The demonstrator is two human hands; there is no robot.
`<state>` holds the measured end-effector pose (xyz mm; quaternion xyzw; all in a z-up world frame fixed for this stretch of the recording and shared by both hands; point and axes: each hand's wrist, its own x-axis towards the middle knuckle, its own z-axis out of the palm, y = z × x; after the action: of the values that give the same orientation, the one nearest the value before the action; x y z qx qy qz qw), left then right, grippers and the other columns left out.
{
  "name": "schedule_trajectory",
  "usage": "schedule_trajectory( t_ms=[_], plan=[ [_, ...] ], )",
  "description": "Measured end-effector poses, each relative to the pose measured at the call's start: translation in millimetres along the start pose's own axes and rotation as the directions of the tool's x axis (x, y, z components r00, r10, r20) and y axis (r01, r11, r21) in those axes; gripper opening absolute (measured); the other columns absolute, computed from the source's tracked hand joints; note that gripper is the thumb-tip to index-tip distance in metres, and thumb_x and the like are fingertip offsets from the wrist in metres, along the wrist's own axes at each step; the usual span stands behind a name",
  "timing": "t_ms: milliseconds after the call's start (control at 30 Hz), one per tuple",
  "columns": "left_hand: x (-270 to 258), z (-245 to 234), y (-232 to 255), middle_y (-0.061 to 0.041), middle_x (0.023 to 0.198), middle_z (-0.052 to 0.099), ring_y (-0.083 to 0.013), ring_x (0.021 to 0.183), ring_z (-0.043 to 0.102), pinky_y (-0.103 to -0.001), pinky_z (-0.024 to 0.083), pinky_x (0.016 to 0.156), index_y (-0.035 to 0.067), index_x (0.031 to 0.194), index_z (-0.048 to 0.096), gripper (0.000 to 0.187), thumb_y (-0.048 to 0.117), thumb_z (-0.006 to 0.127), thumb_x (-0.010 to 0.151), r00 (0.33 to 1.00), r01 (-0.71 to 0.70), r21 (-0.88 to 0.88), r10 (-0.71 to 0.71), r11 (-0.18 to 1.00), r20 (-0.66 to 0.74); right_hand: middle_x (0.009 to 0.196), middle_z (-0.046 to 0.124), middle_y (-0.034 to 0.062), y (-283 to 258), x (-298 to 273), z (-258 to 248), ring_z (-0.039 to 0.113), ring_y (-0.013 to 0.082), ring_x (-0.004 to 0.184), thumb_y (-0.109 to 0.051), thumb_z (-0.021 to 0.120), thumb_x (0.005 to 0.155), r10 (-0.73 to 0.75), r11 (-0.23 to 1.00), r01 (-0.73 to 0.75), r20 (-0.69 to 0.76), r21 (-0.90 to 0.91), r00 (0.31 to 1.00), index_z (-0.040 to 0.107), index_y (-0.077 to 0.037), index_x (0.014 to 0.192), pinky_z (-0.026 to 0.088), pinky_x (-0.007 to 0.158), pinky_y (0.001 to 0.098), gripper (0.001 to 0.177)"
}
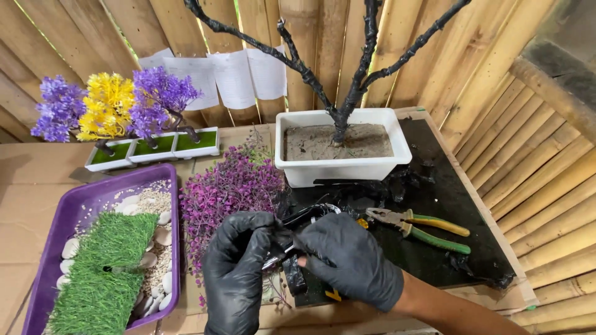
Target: The person uses pliers to trim the branches of a black bonsai tree placed in a white rectangular pot. After cutting the branches, the person wraps a black wire around the tree's trunk and branches to shape them.
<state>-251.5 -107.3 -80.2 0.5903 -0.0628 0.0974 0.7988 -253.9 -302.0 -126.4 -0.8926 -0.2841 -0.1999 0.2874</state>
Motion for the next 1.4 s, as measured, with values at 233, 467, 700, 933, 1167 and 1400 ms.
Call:
schedule_trajectory(
  t_ms=[233,467,700,933,1167,1400],
  plan=[
    [24,-20,25,-0.011,0.088,0.076,-0.0216,0.071,0.071,-0.035,0.062,0.063,0.006,0.107,0.071,0.013,0.012,0.065,0.097,0.985,-0.170,-0.011,0.170,0.985,0.012,0.088,0.069,0.0047,-3,43,-34,0.064,0.0231,0.078,-0.012,0.067,0.097,-0.136,0.982,0.148,-0.104,0.119,0.985,0.070,-0.006,0.098,0.052,0.072,0.0368,0.007],
    [92,23,92,-0.024,0.141,0.052,-0.0322,0.118,0.066,-0.041,0.066,0.076,0.012,0.153,0.019,0.101,0.060,0.068,0.079,0.788,-0.597,0.419,0.402,0.683,0.467,0.089,0.062,0.0017,20,114,-89,0.060,0.0164,0.083,-0.013,0.069,0.098,-0.014,0.979,0.057,-0.216,0.194,0.976,0.069,-0.011,0.098,0.048,0.078,0.0316,0.002],
    [142,58,79,-0.004,0.088,0.073,-0.0161,0.079,0.067,-0.033,0.052,0.071,0.007,0.095,0.074,0.004,0.007,0.070,0.096,0.694,-0.709,0.325,0.540,0.626,0.475,0.081,0.060,0.0007,41,144,-121,0.057,0.0159,0.075,-0.020,0.071,0.099,-0.015,0.994,0.032,-0.153,0.107,0.988,0.067,-0.008,0.090,0.046,0.069,0.0339,0.016],
    [199,71,41,0.003,0.080,0.068,-0.0080,0.072,0.060,-0.026,0.052,0.067,0.012,0.095,0.072,0.008,0.007,0.066,0.094,0.894,-0.438,-0.075,0.443,0.896,0.074,0.081,0.066,0.0013,58,157,-123,0.065,0.0135,0.076,-0.008,0.073,0.094,0.170,0.929,-0.080,-0.226,0.360,0.959,0.073,-0.008,0.089,0.054,0.077,0.0301,0.005],
    [233,66,22,0.001,0.071,0.058,-0.0103,0.067,0.053,-0.026,0.047,0.060,0.013,0.081,0.062,0.014,0.003,0.061,0.091,0.923,-0.370,-0.063,0.375,0.927,0.091,0.088,0.066,0.0036,69,155,-134,0.062,0.0160,0.083,-0.010,0.071,0.099,0.155,0.981,-0.092,-0.394,0.172,0.906,0.073,-0.005,0.093,0.052,0.079,0.0337,0.008],
    [234,58,16,0.005,0.076,0.060,-0.0089,0.075,0.054,-0.028,0.048,0.070,0.012,0.083,0.066,0.011,0.006,0.065,0.092,0.911,-0.354,0.169,0.299,0.920,0.283,0.083,0.058,-0.0023,81,151,-143,0.053,0.0131,0.081,-0.011,0.067,0.100,0.258,0.966,-0.223,-0.422,0.131,0.869,0.070,-0.010,0.091,0.044,0.078,0.0326,0.010]
  ],
)
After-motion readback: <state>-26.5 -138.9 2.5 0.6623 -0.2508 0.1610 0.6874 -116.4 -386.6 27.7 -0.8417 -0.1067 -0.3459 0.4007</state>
